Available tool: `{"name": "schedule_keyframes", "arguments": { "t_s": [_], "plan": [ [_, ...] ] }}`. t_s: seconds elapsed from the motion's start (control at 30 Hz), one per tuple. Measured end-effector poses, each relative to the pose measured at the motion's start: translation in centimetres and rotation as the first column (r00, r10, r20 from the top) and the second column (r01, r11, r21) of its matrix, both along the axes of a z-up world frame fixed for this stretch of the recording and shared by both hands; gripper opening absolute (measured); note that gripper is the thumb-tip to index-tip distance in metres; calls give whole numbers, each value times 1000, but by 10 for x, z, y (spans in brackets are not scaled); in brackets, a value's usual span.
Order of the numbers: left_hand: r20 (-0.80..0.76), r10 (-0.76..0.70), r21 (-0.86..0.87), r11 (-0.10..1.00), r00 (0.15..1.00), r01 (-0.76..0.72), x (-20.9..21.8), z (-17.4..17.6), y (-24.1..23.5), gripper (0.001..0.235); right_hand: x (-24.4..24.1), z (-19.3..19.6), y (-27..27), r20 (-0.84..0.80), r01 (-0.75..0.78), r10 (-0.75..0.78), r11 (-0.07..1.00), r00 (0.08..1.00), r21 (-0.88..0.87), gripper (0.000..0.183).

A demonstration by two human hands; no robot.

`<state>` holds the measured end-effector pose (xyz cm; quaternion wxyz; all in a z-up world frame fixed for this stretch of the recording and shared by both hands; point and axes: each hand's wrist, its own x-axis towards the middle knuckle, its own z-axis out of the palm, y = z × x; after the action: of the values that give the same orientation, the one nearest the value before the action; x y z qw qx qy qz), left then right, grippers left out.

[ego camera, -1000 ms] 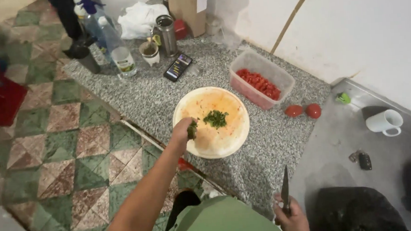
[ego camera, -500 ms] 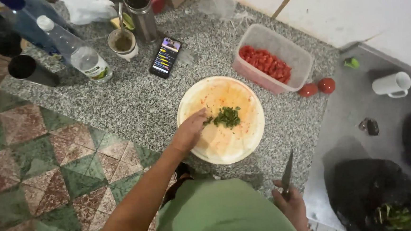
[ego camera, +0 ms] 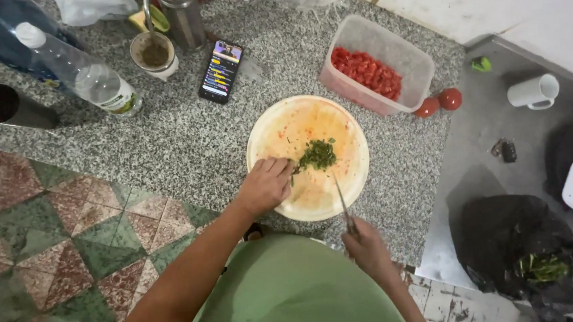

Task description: Chopping green herbs on a cutting board, mixing them with other ingredients in a bowl, and bagging them.

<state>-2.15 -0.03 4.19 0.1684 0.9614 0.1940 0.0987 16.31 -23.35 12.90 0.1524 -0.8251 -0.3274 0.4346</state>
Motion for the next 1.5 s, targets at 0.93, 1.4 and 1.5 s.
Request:
{"name": "schedule_keyframes", "arguments": {
  "t_s": [0.93,1.4,1.5],
  "plan": [
    [397,170,-98,985,902,-143,26,-111,0,28,-37,-20,58,-98,123,-108,979,989,164,52],
    [490,0,83,995,872,-47,24,-130,12,15,-30,-67,155,310,-199,139,965,941,171,32],
    [466,21,36,998,884,-43,25,-145,11,17,-25,-71,147,304,-159,101,972,947,171,33]
  ]
}}
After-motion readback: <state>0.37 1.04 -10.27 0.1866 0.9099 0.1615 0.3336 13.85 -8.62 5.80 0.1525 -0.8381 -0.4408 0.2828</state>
